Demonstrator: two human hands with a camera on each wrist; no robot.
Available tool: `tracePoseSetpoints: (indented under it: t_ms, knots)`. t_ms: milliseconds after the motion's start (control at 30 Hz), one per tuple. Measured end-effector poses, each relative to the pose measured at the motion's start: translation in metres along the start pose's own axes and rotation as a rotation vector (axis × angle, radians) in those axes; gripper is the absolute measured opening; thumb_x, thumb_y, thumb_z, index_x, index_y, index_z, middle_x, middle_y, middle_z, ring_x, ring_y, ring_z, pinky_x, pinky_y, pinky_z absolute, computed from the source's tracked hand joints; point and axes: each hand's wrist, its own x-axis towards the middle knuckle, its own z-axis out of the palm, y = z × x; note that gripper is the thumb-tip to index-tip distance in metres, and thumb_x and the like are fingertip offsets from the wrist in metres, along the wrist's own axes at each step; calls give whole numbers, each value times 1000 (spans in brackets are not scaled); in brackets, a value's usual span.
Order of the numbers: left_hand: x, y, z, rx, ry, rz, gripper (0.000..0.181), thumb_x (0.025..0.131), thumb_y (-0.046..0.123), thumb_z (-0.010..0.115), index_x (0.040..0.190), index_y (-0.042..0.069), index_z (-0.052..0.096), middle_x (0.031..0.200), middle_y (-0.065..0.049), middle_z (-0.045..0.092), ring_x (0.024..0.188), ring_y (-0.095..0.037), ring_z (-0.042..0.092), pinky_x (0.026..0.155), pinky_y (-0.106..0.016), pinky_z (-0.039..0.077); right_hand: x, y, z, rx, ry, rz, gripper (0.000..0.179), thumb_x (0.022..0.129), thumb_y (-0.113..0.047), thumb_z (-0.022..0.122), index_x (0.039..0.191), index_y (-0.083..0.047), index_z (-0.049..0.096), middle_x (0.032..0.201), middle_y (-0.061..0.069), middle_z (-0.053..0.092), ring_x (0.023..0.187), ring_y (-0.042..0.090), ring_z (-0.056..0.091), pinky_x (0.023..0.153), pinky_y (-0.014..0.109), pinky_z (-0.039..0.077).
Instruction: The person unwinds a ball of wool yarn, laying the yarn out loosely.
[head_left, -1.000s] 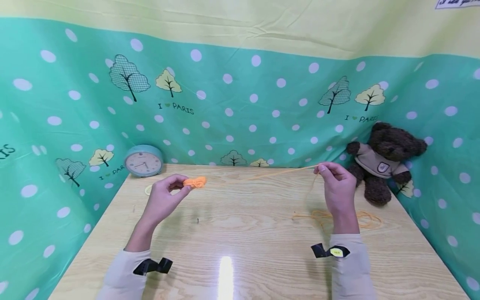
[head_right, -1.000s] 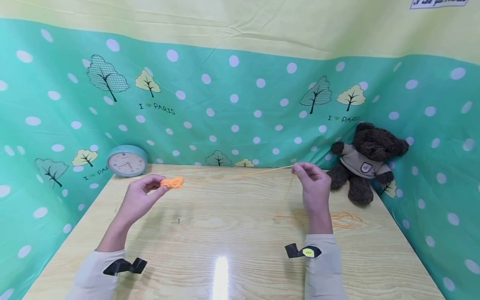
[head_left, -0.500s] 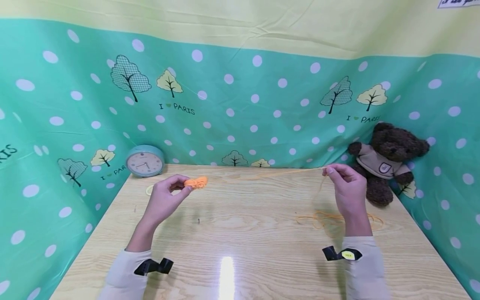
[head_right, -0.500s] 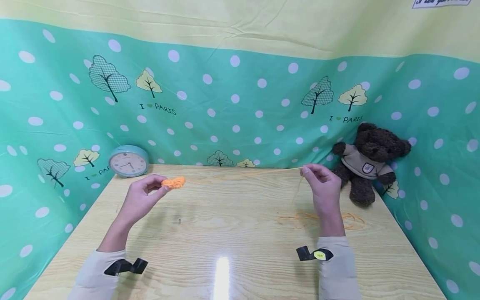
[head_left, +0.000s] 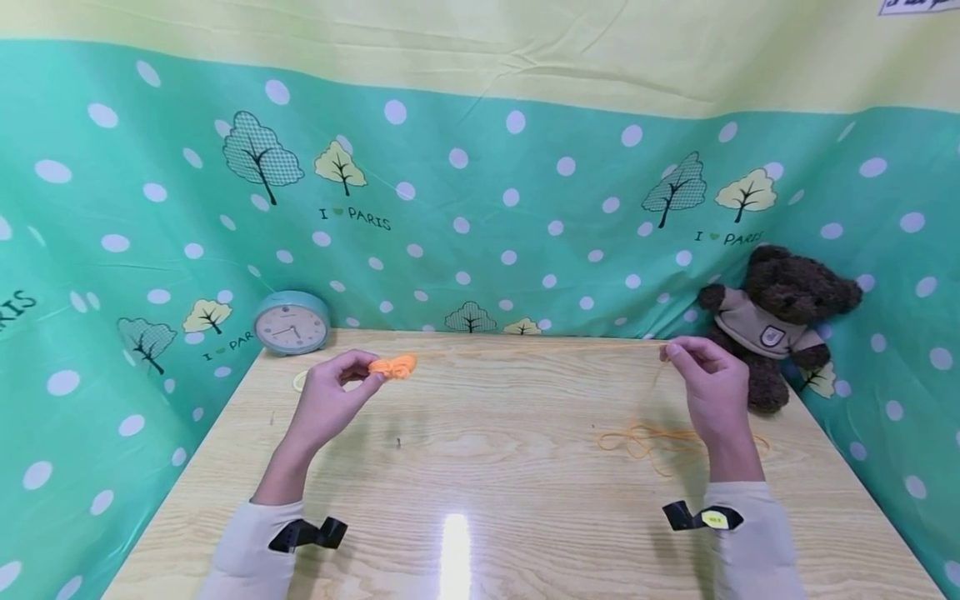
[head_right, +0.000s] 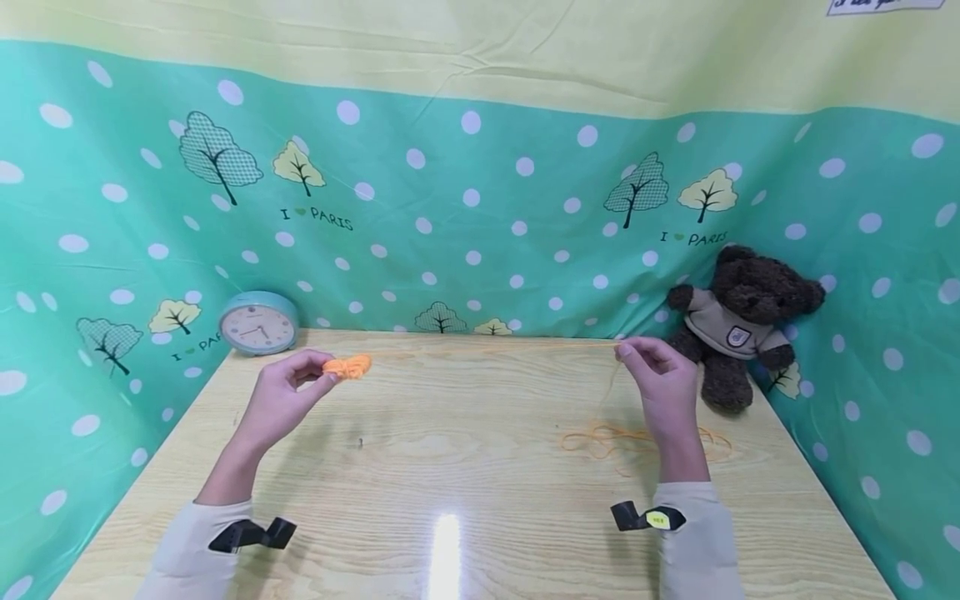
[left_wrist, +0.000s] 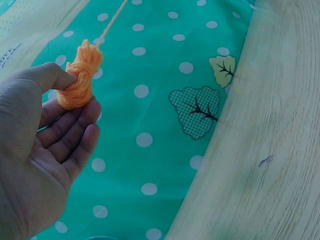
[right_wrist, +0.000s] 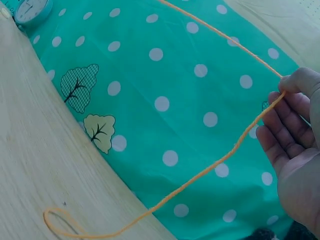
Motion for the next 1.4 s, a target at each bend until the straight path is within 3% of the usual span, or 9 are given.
tracePoseSetpoints:
  t_ms: [133,400,800,1400]
  knots:
    - [0,0,0,0,3,3,15,95,9,72,108,2,72,104,-12,74,88,-2,65,85,-10,52,-1,1,-5,-18,16,4,22,96,-6,72,104,15,68,86,-2,74,86,12,66,87,19,51]
    - [0,2,1,-9,5,6,15,96,10,72,109,2,72,104,-12,73,89,-1,64,85,-9,51,0,1,-15,-28,52,-1,16,97,-6,71,100,10,71,84,-2,73,82,12,61,75,20,47]
    - [1,2,-5,11,8,4,16,97,13,72,109,2,72,105,-12,73,90,-1,64,85,-11,52,3,-2,-18,36,79,6,18,95,-6,73,100,11,71,84,2,73,83,15,65,74,18,56]
    - [0,-1,-7,22,1,-36,18,97,13,71,111,2,72,108,-13,73,91,-1,64,86,-7,50,9,-6,-37,8,117,-10,18,93,-4,75,103,12,72,88,0,75,86,14,67,79,16,55]
